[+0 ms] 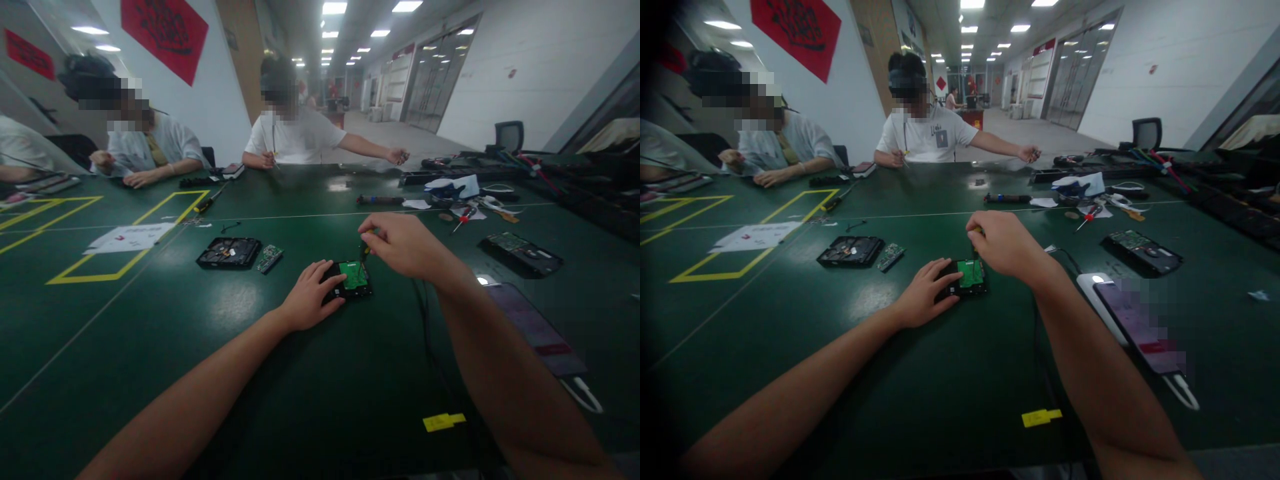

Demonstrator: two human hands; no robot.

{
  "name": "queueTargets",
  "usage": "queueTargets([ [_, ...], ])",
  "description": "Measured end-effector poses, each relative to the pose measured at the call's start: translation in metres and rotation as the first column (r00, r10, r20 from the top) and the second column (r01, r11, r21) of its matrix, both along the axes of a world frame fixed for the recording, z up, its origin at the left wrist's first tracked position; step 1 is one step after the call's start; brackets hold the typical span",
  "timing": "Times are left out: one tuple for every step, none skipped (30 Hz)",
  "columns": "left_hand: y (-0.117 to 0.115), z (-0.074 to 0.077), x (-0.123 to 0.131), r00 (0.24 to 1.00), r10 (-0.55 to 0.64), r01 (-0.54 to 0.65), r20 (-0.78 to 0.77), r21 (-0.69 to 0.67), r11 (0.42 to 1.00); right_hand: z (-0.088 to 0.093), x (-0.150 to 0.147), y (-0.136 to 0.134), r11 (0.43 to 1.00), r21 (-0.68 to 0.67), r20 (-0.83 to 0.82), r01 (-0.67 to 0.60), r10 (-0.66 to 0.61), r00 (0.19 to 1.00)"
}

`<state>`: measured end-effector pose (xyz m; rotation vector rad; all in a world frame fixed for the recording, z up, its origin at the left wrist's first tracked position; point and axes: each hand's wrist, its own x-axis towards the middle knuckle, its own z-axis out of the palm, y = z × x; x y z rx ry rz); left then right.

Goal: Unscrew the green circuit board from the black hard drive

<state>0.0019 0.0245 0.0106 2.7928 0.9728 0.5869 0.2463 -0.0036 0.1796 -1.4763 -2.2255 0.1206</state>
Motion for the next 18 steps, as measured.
queueTargets([
  [0.0000,-0.0003,0.0000,1.000,0.002,-0.002,0.002,0.000,1.000,-0.0004,0.0003,0.0007,1.000,0.007,0.003,-0.007,0.007,1.000],
  [-0.0001,-0.0004,0.0000,1.000,0.004,-0.004,0.004,0.000,1.000,-0.0007,0.0007,0.0013,1.000,0.008,0.001,-0.018,0.018,1.000],
  [-0.0002,-0.0004,0.0000,1.000,0.006,-0.006,0.006,-0.001,1.000,-0.0010,0.0012,0.0017,1.000,0.003,-0.005,-0.031,0.031,1.000],
  [-0.0003,-0.0002,0.0000,1.000,0.007,-0.007,0.008,-0.002,1.000,-0.0010,0.0017,0.0019,0.999,-0.003,-0.015,-0.044,0.044,0.999],
  [-0.0004,0.0002,0.0000,1.000,0.008,-0.008,0.008,-0.002,1.000,-0.0009,0.0022,0.0018,0.998,-0.009,-0.027,-0.056,0.056,0.998],
  [-0.0006,0.0007,0.0001,1.000,0.008,-0.008,0.008,-0.002,1.000,-0.0006,0.0025,0.0015,0.997,-0.015,-0.036,-0.069,0.069,0.997],
  [-0.0008,0.0012,0.0002,1.000,0.008,-0.008,0.006,-0.002,1.000,-0.0003,0.0028,0.0011,0.997,-0.019,-0.041,-0.078,0.078,0.996],
  [-0.0011,0.0017,0.0003,1.000,0.007,-0.007,0.004,-0.002,1.000,0.0000,0.0030,0.0005,0.996,-0.022,-0.044,-0.081,0.080,0.996],
  [-0.0013,0.0021,0.0005,1.000,0.006,-0.006,0.002,-0.003,1.000,0.0003,0.0030,-0.0002,0.997,-0.026,-0.046,-0.077,0.076,0.996],
  [-0.0014,0.0023,0.0006,1.000,0.006,-0.006,0.000,-0.005,1.000,0.0003,0.0029,-0.0008,0.997,-0.031,-0.047,-0.065,0.064,0.997],
  [-0.0015,0.0023,0.0008,1.000,0.006,-0.006,0.001,-0.006,1.000,0.0002,0.0027,-0.0013,0.998,-0.037,-0.048,-0.048,0.046,0.998],
  [-0.0016,0.0021,0.0010,1.000,0.006,-0.006,0.002,-0.006,1.000,-0.0001,0.0025,-0.0015,0.999,-0.041,-0.049,-0.029,0.027,0.998],
  [-0.0015,0.0017,0.0012,1.000,0.006,-0.006,0.006,-0.005,1.000,-0.0005,0.0023,-0.0015,0.999,-0.042,-0.049,-0.013,0.011,0.999],
  [-0.0014,0.0012,0.0013,1.000,0.006,-0.006,0.011,-0.005,1.000,-0.0010,0.0020,-0.0014,0.999,-0.040,-0.045,-0.004,0.002,0.999],
  [-0.0013,0.0007,0.0013,1.000,0.005,-0.005,0.016,-0.004,1.000,-0.0013,0.0016,-0.0011,0.999,-0.034,-0.038,-0.002,0.001,0.999],
  [-0.0010,0.0002,0.0013,1.000,0.003,-0.003,0.021,-0.005,1.000,-0.0014,0.0013,-0.0007,1.000,-0.024,-0.031,-0.007,0.006,1.000],
  [-0.0008,-0.0001,0.0012,1.000,0.002,-0.002,0.025,-0.007,1.000,-0.0013,0.0009,-0.0004,1.000,-0.013,-0.025,-0.013,0.013,1.000],
  [-0.0006,-0.0004,0.0010,1.000,0.003,-0.002,0.028,-0.007,1.000,-0.0008,0.0005,-0.0003,1.000,-0.005,-0.021,-0.019,0.019,1.000],
])
